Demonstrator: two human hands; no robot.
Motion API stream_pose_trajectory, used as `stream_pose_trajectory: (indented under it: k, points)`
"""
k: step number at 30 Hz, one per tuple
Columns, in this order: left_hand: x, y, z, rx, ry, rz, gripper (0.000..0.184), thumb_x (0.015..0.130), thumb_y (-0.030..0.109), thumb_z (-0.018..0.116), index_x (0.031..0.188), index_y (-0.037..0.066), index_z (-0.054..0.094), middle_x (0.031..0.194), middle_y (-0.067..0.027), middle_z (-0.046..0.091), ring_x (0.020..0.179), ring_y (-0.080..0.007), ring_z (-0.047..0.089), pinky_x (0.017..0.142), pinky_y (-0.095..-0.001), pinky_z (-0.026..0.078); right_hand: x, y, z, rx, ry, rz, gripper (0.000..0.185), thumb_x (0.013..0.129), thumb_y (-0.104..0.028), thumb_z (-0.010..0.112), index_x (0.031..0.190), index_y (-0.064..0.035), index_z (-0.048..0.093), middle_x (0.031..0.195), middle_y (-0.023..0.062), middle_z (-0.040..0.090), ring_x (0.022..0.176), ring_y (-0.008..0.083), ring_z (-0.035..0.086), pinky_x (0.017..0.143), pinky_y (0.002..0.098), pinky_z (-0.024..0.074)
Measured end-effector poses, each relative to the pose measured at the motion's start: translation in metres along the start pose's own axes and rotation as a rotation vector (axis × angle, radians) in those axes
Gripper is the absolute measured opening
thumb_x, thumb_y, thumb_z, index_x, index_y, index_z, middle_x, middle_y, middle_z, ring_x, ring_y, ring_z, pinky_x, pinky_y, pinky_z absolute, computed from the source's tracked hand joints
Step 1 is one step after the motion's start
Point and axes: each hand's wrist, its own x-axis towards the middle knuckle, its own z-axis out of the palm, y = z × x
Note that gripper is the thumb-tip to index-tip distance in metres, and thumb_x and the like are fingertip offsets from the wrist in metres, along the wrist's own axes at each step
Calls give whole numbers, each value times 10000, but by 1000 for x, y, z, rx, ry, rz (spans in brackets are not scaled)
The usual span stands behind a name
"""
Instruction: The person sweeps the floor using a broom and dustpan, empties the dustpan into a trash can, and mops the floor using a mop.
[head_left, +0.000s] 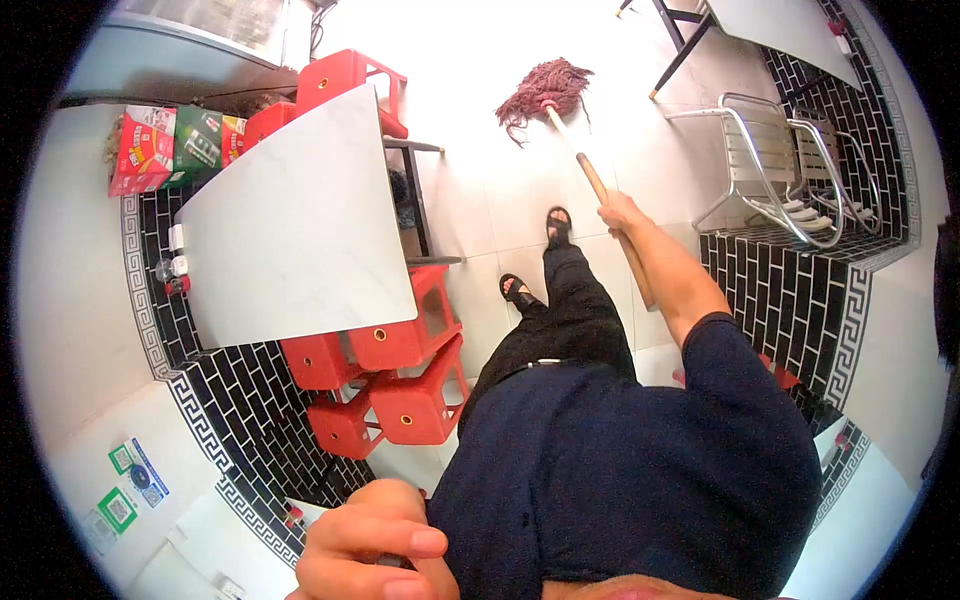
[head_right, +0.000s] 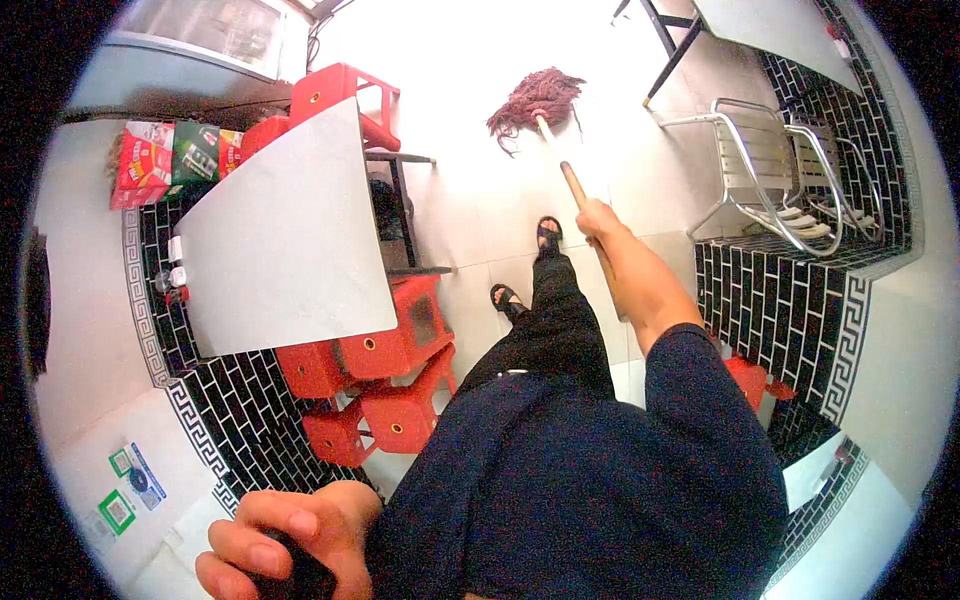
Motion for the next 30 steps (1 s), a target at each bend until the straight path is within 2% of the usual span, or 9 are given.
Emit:
stream_pose_trajectory:
  k: [3, 5, 8, 10, 15, 20, 22, 24, 30]
  points:
    - [34, -8, 3, -55, 77, 98, 709, 998, 187, 534, 1593, 379, 199, 1366, 12, 484, 1115, -262, 534, 802, -457, 537, -13, 35, 0, -152, -5, -73, 189, 875, -99, 544, 999, 29, 606, 740, 219, 686, 593, 320, 695, 543, 454, 576]
    - [60, -3, 5, -22, 95, 88, 696, 1002, 178, 530, 1589, 380, 214, 1371, 18, 481, 1105, -261, 534, 799, -456, 533, -52, 41, -17, -261, -112, -44, 326, 905, -165, 605, 1197, -33, 548, 910, 251, 688, 820, 376, 707, 743, 493, 564]
    - [104, 1, 12, 8, 78, 22, 654, 1018, 186, 513, 1581, 384, 248, 1381, 23, 477, 1096, -262, 530, 791, -459, 526, -82, 61, -31, -303, -86, -119, 395, 859, -112, 621, 1237, -50, 526, 826, 216, 688, 652, 349, 696, 590, 457, 577]
    - [132, -2, 20, 8, 54, -32, 623, 1029, 202, 499, 1577, 387, 266, 1385, 23, 476, 1098, -262, 526, 786, -463, 524, -101, 31, -63, -195, -251, -23, 404, 845, -78, 617, 1241, -76, 535, 755, 183, 669, 550, 302, 667, 496, 416, 559]
    - [183, -13, 46, -2, 118, -18, 538, 1058, 286, 430, 1570, 380, 295, 1386, 24, 484, 1095, -270, 533, 788, -473, 523, -37, -7, -87, -261, -291, -207, 378, 835, -41, 607, 1209, -74, 560, 731, 175, 653, 539, 277, 664, 485, 396, 557]
    - [216, -27, 69, 56, 191, 47, 513, 1066, 329, 402, 1567, 376, 303, 1382, 14, 490, 1092, -273, 536, 783, -485, 533, 33, -135, -98, -271, -318, -394, 286, 839, -35, 594, 1123, 0, 582, 751, 203, 662, 555, 288, 671, 499, 414, 555]
    - [226, -29, 78, 78, 220, 21, 507, 1069, 346, 390, 1567, 374, 304, 1381, 8, 490, 1093, -273, 535, 781, -490, 537, 99, -147, -64, -377, -385, -337, 269, 829, -75, 609, 1087, 1, 597, 807, 204, 683, 633, 295, 701, 567, 436, 570]
    - [236, -30, 79, -26, 147, -61, 521, 1063, 329, 415, 1569, 373, 299, 1381, 4, 489, 1093, -275, 535, 771, -497, 545, 158, -156, -32, -541, -284, -543, 283, 830, -165, 659, 1065, -15, 612, 860, 183, 697, 751, 299, 720, 689, 457, 577]
    - [273, -40, 102, 92, 156, -9, 535, 1058, 326, 429, 1572, 377, 290, 1397, 4, 480, 1092, -275, 533, 774, -498, 546, 166, -235, -56, -235, -454, -181, 374, 821, -253, 720, 1136, -65, 643, 888, 155, 702, 819, 296, 703, 794, 423, 562]
